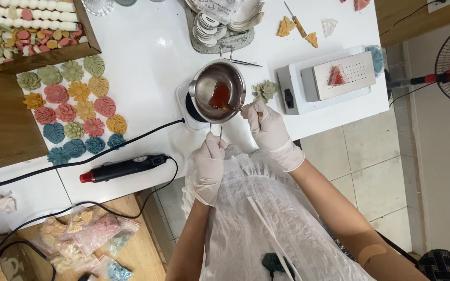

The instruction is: Using a heat gun and molten wax to create and decorate small wax items on a production table.

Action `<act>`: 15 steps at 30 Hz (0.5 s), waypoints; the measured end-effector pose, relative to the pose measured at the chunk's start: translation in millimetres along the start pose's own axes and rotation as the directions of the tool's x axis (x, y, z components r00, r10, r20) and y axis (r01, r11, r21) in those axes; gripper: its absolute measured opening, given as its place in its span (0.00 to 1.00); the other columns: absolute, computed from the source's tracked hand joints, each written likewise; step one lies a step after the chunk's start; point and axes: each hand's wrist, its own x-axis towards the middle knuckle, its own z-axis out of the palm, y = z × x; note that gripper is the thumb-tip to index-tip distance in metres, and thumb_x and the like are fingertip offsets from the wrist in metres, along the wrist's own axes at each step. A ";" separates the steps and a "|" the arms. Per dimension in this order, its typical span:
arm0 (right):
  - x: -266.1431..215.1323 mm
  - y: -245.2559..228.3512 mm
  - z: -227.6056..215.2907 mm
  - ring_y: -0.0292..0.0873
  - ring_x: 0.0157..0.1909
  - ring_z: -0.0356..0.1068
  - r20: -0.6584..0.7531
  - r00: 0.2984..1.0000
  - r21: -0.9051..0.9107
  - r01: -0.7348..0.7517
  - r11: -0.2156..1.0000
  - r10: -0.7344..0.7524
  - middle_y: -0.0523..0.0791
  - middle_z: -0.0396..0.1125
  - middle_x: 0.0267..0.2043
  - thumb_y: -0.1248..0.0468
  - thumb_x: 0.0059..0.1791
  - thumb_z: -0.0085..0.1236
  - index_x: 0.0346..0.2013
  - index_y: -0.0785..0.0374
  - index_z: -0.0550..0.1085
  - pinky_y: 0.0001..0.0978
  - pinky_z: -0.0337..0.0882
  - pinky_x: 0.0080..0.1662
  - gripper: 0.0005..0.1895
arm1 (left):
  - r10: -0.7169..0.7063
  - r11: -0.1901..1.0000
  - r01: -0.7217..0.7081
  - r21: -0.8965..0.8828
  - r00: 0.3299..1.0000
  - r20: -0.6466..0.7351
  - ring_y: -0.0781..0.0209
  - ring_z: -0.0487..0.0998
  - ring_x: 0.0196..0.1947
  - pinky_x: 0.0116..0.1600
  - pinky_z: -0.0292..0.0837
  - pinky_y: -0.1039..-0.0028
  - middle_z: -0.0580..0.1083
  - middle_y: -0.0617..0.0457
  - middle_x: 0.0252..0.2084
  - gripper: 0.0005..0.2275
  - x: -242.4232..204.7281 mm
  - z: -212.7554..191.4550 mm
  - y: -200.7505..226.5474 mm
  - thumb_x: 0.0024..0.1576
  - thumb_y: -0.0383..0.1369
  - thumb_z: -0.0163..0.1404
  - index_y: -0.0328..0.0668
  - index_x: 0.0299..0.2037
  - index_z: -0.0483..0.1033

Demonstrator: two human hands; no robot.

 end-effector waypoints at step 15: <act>1.5 -42.4 63.6 0.40 0.37 0.80 -0.091 0.966 0.213 -0.219 0.952 0.242 0.49 0.77 0.35 0.63 0.57 0.51 0.40 0.65 0.70 0.28 0.77 0.40 0.07 | 0.100 0.995 -0.099 0.015 0.991 -0.093 0.75 0.65 0.21 0.25 0.59 0.80 0.66 0.61 0.21 0.23 26.0 6.1 -43.6 0.70 0.44 0.34 0.36 0.29 0.71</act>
